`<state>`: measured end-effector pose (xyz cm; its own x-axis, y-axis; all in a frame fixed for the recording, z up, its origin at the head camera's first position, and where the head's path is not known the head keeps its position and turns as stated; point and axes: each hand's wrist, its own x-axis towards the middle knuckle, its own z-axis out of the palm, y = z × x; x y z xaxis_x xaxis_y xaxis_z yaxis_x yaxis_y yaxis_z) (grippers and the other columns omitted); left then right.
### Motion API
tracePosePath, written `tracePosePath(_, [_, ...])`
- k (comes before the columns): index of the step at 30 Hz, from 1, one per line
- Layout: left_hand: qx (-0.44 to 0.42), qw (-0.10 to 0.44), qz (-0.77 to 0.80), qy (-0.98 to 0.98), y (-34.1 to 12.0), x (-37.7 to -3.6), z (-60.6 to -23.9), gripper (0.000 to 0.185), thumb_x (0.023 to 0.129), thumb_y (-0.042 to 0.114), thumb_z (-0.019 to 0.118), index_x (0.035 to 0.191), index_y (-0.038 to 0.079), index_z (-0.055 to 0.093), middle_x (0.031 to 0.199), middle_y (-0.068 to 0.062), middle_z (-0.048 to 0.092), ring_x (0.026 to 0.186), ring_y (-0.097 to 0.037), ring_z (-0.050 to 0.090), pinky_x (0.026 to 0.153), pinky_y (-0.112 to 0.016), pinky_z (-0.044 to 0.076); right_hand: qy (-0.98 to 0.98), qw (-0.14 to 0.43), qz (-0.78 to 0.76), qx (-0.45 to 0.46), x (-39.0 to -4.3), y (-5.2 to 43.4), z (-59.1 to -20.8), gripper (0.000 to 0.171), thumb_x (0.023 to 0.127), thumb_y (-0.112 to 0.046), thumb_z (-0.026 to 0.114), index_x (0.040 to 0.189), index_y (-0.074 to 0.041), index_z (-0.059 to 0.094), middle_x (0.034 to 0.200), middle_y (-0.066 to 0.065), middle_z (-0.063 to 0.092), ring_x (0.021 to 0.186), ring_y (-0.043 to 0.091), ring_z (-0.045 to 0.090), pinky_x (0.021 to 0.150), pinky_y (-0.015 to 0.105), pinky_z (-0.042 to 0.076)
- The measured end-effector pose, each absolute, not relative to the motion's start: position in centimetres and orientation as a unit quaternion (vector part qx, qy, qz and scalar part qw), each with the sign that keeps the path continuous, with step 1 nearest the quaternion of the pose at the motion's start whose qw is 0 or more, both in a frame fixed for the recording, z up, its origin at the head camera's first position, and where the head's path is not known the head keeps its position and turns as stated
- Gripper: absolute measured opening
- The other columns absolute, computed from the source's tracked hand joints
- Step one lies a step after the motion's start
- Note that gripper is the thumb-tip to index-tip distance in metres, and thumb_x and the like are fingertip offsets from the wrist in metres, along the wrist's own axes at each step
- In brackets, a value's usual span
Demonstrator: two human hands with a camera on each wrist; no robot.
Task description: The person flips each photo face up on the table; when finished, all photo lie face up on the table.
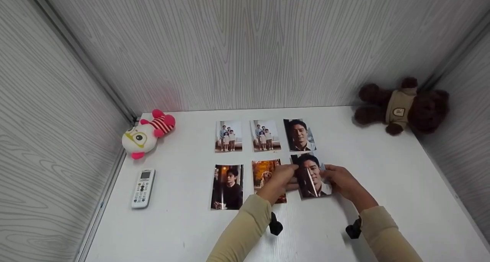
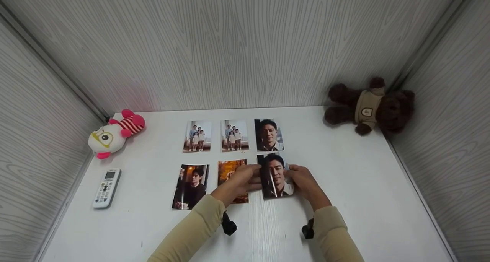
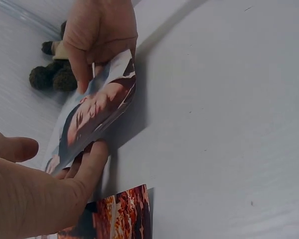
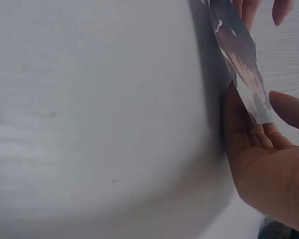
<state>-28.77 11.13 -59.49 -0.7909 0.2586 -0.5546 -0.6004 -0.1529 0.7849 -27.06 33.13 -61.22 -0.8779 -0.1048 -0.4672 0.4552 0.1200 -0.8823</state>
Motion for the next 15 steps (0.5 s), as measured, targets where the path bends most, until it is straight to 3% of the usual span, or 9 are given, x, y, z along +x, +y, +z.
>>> tracePosePath(5, [-0.153,0.303,0.728,0.595,10.8,-28.9,-59.8,0.036,0.102,0.022,0.057,0.129,-0.001,0.059,0.106,-0.018,0.069,0.097,-0.033,0.073,0.088,-0.046,0.061,0.719,0.204,-0.647,0.151,-26.6,33.5,-61.4,0.026,0.106,-0.025,0.051,0.117,-0.005,0.065,0.082,-0.006,0.06,0.076,0.008,0.056,0.067,0.025,0.051])
tracePosePath(7, [-0.155,0.305,0.725,0.598,10.6,-28.9,-59.8,0.038,0.102,0.022,0.057,0.131,-0.002,0.057,0.109,-0.017,0.065,0.101,-0.034,0.071,0.089,-0.047,0.061,0.719,0.21,-0.645,0.151,-26.4,33.7,-61.2,0.03,0.107,-0.027,0.05,0.119,-0.004,0.065,0.085,-0.005,0.062,0.078,0.008,0.059,0.068,0.026,0.053])
tracePosePath(11, [-0.151,0.31,0.721,0.601,10.4,-28.9,-59.6,0.042,0.102,0.022,0.057,0.135,-0.003,0.054,0.118,-0.02,0.062,0.109,-0.038,0.068,0.093,-0.048,0.059,0.722,0.214,-0.642,0.144,-26.1,34.0,-60.6,0.045,0.107,-0.028,0.049,0.137,0.005,0.055,0.097,-0.002,0.067,0.086,0.008,0.064,0.075,0.026,0.056])
tracePosePath(15, [-0.148,0.315,0.718,0.603,10.5,-29.0,-59.0,0.038,0.102,0.023,0.057,0.131,-0.002,0.057,0.12,-0.021,0.065,0.107,-0.036,0.07,0.092,-0.047,0.06,0.733,0.208,-0.635,0.128,-26.1,34.4,-60.0,0.052,0.108,-0.028,0.047,0.144,0.01,0.047,0.11,0.002,0.069,0.096,0.009,0.067,0.083,0.026,0.058])
